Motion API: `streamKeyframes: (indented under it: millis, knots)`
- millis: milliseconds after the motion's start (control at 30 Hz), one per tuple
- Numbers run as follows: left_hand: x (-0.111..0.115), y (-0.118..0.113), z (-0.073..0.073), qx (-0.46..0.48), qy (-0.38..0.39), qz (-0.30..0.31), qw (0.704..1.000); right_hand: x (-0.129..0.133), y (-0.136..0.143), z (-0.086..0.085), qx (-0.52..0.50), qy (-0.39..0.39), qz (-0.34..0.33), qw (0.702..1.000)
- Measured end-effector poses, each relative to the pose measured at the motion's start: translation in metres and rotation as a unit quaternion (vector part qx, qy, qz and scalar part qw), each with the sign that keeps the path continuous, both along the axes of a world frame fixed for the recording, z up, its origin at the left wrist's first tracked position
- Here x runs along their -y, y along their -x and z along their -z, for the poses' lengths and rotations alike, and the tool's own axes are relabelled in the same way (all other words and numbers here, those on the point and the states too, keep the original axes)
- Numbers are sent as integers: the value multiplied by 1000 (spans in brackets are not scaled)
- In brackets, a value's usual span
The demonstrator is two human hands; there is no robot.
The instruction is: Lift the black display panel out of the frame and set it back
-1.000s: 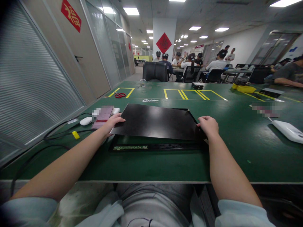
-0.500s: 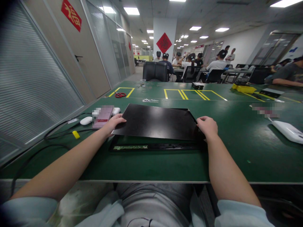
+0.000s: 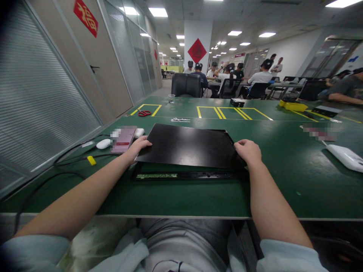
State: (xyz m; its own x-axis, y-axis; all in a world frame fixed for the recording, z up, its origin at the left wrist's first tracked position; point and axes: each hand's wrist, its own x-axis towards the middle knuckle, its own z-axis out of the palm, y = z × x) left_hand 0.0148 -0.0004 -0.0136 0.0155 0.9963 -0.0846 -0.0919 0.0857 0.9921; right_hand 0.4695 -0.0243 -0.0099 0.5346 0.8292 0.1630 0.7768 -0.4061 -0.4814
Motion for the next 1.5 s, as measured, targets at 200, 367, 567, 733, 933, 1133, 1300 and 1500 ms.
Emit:
streamKeyframes:
  millis: [200,367,567,733,933,1133,1300,1500]
  knots:
    - [-2,-1,2,-6,-3,-13,1000,1,1,1,14,2,2,1000]
    - [-8,-2,4,-12,23,-33,999,0,0,2,19,-11,1,1000]
    - [-10,1,9,7,6,-9,1000,-1,-3,5,24,-13,0,1000]
    - [-23,5,14,9,29,-6,1000,0,-3,5,28,-20,-2,999]
    - [-20,4,14,7,14,-9,1000,2,0,2,37,1,-5,999]
    - [-6,0,7,7,-1,-10,1000,1,1,0,40,9,-3,999]
    - [-6,-4,3,10,-2,-35,999,2,0,0,24,6,0,1000]
    - [-2,-6,-7,60,15,-36,997,3,2,-2,8,9,-5,1000]
